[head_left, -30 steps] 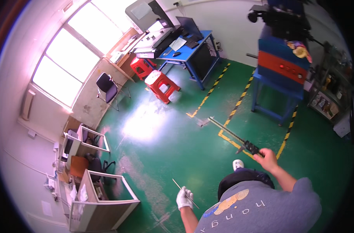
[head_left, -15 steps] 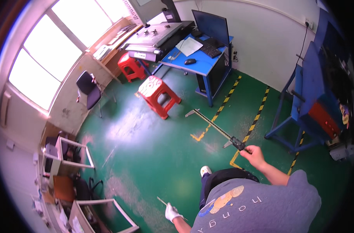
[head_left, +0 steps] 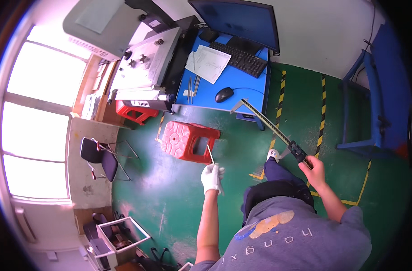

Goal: Measuring the dimensions of metal rods using a digital caliper and a 3D coordinate measuring machine.

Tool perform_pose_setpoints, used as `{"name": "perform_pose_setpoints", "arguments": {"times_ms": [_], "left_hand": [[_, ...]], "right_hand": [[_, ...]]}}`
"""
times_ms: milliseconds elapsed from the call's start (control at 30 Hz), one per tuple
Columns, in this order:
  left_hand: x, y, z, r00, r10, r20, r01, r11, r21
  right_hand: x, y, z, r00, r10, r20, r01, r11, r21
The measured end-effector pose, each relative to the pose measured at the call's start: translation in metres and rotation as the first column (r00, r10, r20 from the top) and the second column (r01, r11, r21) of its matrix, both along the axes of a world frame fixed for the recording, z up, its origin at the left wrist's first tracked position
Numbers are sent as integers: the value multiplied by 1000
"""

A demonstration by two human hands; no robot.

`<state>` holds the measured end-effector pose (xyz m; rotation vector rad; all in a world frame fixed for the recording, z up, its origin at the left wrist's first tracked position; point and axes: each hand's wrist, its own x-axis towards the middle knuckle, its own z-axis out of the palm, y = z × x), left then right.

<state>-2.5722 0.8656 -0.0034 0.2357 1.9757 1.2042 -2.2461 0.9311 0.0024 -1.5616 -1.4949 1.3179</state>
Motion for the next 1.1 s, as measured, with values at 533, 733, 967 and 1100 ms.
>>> {"name": "perform_pose_setpoints", "arguments": {"times_ms": [533, 733, 967, 1100], "left_hand": [[-206, 449, -76, 736, -534, -417, 412, 841, -350], [-241, 509, -101, 640, -648, -413, 524, 761, -383], [-320, 579, -85, 387, -628, -675, 336, 778, -531], [-351, 621, -113, 329, -713, -619, 284, 700, -655]], "right_hand": [[-218, 88, 15, 920, -374, 118, 387, 916, -109], [-290, 108, 25, 852, -504, 142, 523, 823, -221], [-326, 114, 27, 816, -555, 160, 576, 804, -151], [-339, 110, 26, 815, -530, 235, 570, 807, -156]]}}
